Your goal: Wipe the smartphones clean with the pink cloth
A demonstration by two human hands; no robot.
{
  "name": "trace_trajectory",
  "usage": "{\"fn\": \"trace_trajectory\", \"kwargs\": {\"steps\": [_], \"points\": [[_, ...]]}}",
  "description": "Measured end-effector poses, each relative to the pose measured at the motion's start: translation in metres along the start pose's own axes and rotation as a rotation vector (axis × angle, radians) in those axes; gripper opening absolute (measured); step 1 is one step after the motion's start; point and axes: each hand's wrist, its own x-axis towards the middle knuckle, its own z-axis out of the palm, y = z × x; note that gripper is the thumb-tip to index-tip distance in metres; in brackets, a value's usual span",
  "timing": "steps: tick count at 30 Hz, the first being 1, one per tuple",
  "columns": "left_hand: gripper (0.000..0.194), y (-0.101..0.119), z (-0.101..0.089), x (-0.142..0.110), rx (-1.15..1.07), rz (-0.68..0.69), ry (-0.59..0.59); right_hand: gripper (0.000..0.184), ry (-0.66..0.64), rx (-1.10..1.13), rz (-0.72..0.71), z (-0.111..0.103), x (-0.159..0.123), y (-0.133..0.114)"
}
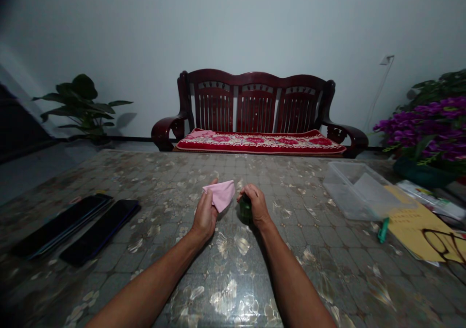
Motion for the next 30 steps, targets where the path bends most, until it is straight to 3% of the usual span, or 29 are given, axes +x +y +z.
{"fn": "trace_trajectory", "kwargs": {"steps": [7, 21, 30], "points": [[0.063, -0.003, 0.002, -0.003, 0.027, 0.013, -0.002, 0.028, -0.068, -0.017, 0.062, -0.013, -0.008, -0.013], [0.065, -0.006, 0.012, -0.004, -0.007, 0.003, -0.023, 0.016, -0.001, 0.024, 0.050, -0.004, -0.002, -0.004], [0.071, -0.007, 0.020, -0.007, -0.036, -0.008, -0.072, 0.039, -0.006, 0.006, 0.022, -0.008, -0.005, -0.009]]}}
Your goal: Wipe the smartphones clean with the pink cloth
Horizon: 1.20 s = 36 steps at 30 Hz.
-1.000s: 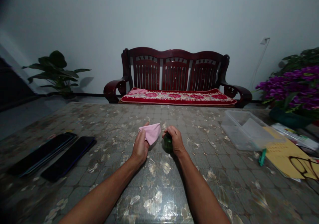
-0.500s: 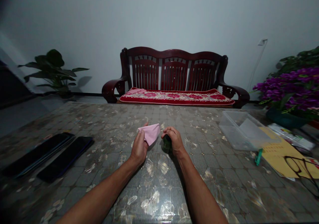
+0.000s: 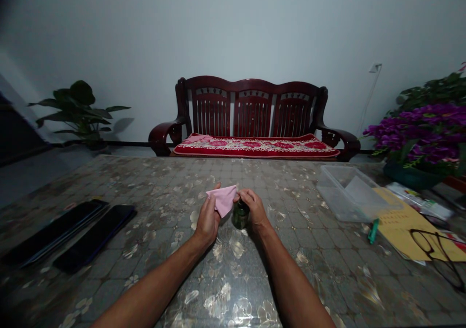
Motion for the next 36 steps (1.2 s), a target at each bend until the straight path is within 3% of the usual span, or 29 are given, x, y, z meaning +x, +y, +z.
{"fn": "trace_trajectory", "kwargs": {"steps": [7, 18, 29, 36], "points": [[0.065, 0.001, -0.005, 0.002, 0.001, 0.022, 0.032, 0.040, -0.067, -0.004, 0.061, 0.001, -0.009, -0.011], [0.064, 0.004, 0.000, 0.001, -0.005, 0.007, 0.028, 0.022, -0.047, 0.074, 0.052, 0.010, 0.000, 0.001], [0.059, 0.007, -0.004, 0.002, -0.054, -0.008, 0.046, 0.037, -0.042, 0.092, 0.056, 0.003, -0.009, 0.014], [0.055, 0.010, -0.005, 0.005, -0.074, 0.015, 0.090, 0.028, 0.029, 0.015, -0.066, 0.018, -0.001, 0.015]]}}
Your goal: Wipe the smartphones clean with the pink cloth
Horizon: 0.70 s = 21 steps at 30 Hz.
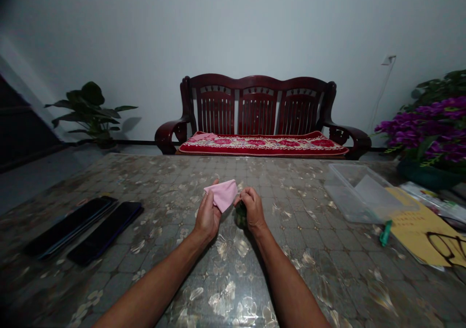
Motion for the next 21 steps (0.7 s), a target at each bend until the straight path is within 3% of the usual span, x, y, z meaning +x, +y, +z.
{"fn": "trace_trajectory", "kwargs": {"steps": [8, 17, 21], "points": [[0.053, -0.007, -0.005, 0.001, 0.014, -0.005, -0.008, 0.025, 0.031, -0.018, -0.057, 0.002, -0.002, -0.002], [0.053, -0.013, -0.009, 0.008, -0.011, -0.021, -0.037, 0.040, -0.051, 0.044, 0.144, 0.001, -0.009, 0.000], [0.047, -0.014, -0.007, 0.010, -0.026, -0.027, -0.006, 0.034, -0.028, 0.067, 0.105, 0.005, -0.008, 0.002]]}}
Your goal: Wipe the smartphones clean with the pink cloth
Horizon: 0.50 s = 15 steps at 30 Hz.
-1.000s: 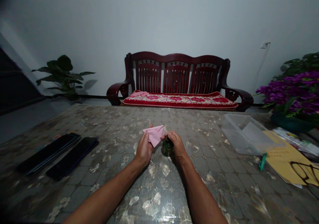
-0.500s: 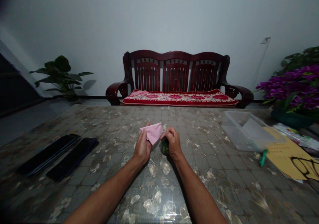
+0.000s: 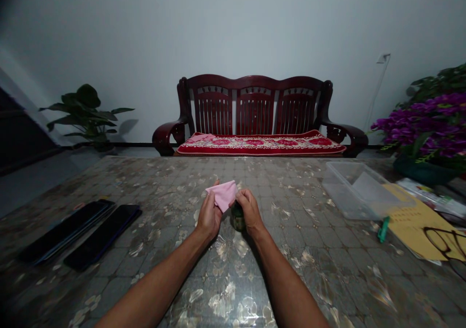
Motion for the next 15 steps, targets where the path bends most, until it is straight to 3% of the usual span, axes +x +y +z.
{"fn": "trace_trajectory", "kwargs": {"steps": [9, 15], "points": [[0.045, -0.0034, 0.0050, 0.0003, -0.022, -0.034, 0.024, 0.026, 0.022, -0.036, -0.123, 0.0001, -0.0018, 0.0057], [0.044, -0.0052, 0.0035, -0.0010, -0.021, -0.048, 0.039, 0.030, -0.031, 0.009, -0.076, -0.0050, -0.0047, -0.0011]]}}
